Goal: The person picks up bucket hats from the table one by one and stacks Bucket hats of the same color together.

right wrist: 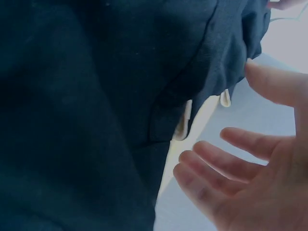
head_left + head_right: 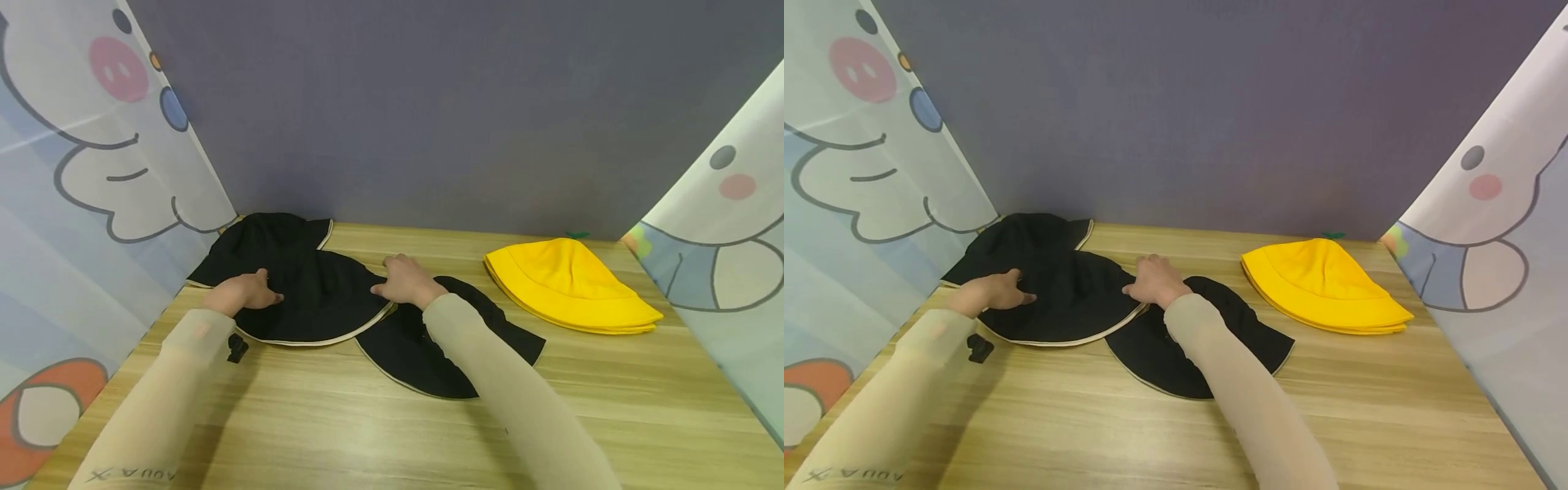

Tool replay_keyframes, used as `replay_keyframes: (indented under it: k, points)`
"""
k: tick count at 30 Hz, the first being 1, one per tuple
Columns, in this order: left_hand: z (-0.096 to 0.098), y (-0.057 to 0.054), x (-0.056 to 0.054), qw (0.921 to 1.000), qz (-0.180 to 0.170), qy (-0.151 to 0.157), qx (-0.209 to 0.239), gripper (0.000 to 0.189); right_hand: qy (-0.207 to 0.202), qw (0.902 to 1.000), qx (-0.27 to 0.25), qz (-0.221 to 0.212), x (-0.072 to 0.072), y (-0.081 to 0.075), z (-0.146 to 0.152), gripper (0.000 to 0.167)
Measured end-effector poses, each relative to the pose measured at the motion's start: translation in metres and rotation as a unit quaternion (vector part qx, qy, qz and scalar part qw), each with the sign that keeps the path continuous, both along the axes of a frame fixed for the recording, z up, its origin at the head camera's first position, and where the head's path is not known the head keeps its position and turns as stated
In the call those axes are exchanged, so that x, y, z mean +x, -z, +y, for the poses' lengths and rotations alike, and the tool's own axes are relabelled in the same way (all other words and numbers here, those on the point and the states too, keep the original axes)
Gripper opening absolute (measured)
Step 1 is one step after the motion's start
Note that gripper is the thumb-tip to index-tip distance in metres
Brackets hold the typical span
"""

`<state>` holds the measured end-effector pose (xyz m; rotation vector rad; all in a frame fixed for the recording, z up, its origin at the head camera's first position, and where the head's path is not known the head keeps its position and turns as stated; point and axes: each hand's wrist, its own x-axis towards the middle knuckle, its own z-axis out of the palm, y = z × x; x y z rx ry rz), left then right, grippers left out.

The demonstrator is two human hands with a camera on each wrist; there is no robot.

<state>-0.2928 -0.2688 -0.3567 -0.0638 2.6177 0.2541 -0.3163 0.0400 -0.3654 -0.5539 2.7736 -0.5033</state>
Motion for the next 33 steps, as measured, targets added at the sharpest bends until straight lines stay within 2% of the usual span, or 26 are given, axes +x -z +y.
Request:
replay_keyframes:
  k: [3,7,10,16,22,28,33]
  points:
    - [-0.003,-0.004,0.003,0.999,-0.041,0.005,0.021,0.09,-0.004,0.9997,0.002,-0.023,-0.004,0.004,-0.004,0.074]
    - [-0.008,-0.005,0.006,0.9972,-0.055,0.005,0.05,0.099,-0.011,0.9986,-0.006,-0.051,-0.006,0.009,-0.008,0.075]
    - [-0.009,-0.004,0.008,0.9978,-0.043,0.008,0.05,0.101,-0.017,0.9987,-0.002,-0.049,-0.007,0.012,-0.011,0.073]
    - [-0.007,-0.003,0.007,0.9994,-0.024,0.014,0.022,0.098,-0.019,0.9998,0.01,-0.007,-0.007,0.017,-0.017,0.068]
    - [-0.005,-0.003,0.003,0.9996,0.0,0.021,0.019,0.09,-0.009,0.9997,0.012,0.018,-0.007,0.018,-0.019,0.07]
    - [-0.004,-0.003,0.002,0.9994,0.018,0.021,0.024,0.079,0.004,0.9998,-0.019,0.005,-0.004,0.014,-0.024,0.063]
    - [-0.002,-0.005,0.003,0.999,0.032,0.024,0.02,0.076,0.016,0.9982,-0.057,-0.005,-0.001,0.012,-0.027,0.065]
